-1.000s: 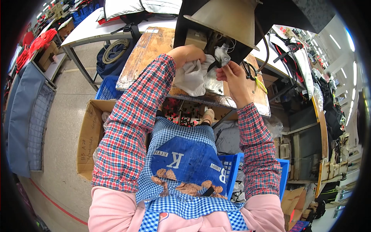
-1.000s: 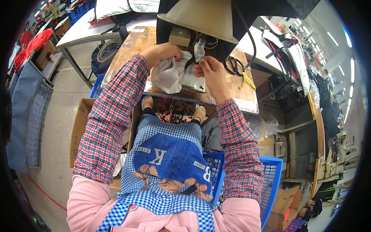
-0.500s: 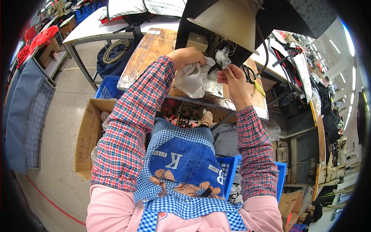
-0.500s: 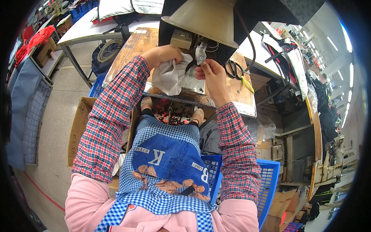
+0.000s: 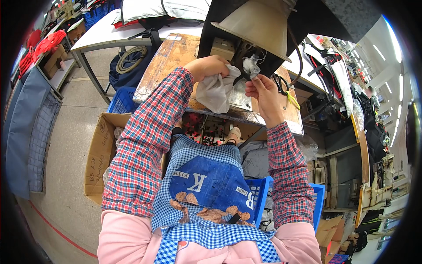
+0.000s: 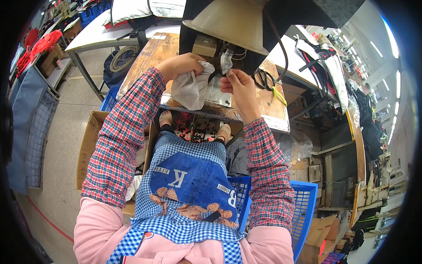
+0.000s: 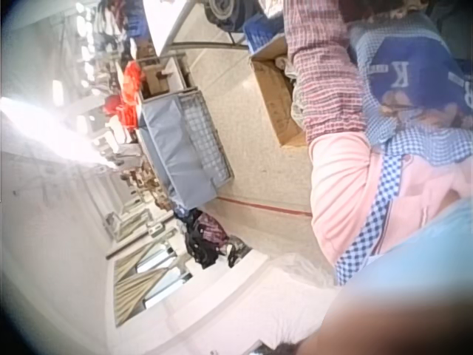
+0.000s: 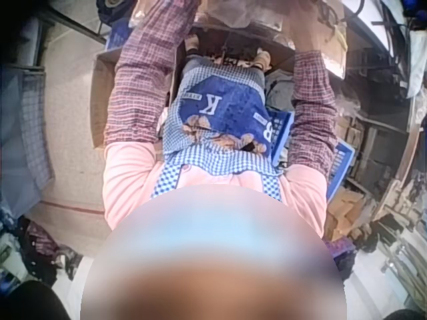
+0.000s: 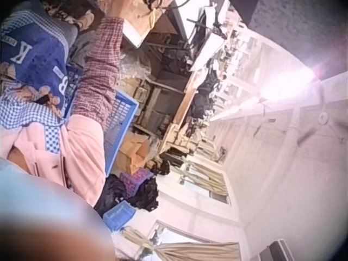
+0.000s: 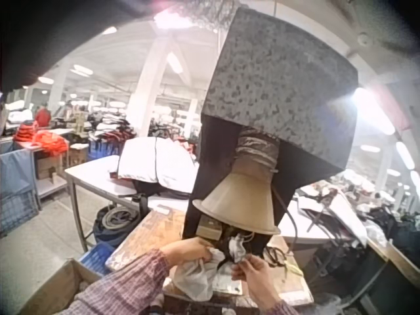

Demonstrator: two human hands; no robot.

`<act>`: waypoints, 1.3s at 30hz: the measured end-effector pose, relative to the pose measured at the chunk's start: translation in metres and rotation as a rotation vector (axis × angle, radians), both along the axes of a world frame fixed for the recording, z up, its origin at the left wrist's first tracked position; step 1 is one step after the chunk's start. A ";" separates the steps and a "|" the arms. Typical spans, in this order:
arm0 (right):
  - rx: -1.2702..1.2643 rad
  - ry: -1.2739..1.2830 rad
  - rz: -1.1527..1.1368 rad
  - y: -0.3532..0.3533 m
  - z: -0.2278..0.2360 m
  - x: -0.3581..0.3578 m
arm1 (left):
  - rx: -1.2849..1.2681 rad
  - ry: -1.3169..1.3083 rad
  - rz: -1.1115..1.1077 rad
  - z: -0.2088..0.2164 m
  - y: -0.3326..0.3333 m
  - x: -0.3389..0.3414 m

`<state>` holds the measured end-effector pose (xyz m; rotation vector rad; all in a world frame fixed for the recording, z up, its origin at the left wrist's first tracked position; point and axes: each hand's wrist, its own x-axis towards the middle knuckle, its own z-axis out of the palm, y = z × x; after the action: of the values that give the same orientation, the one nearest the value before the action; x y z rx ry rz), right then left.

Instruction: Assembling white fabric components using a bench-top machine in an industrial workshop.

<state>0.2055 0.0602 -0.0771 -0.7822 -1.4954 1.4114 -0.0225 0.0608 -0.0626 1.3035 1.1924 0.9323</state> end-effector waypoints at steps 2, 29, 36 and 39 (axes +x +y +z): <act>-0.017 -0.003 0.008 -0.012 0.002 -0.002 | -0.036 -0.024 -0.033 -0.001 -0.009 -0.002; -0.034 -0.119 0.101 -0.130 0.013 0.001 | 0.827 0.780 0.215 0.013 -0.203 0.062; 0.135 -0.356 0.110 -0.139 0.011 -0.002 | 0.777 0.785 0.301 -0.008 -0.203 0.070; 0.109 -0.361 0.165 -0.134 0.012 0.006 | 0.479 0.821 0.112 0.009 -0.199 0.056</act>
<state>0.2117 -0.0734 -0.0647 -0.8957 -1.9357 1.3426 0.0334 -0.1382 -0.0531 2.1443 1.7335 0.8011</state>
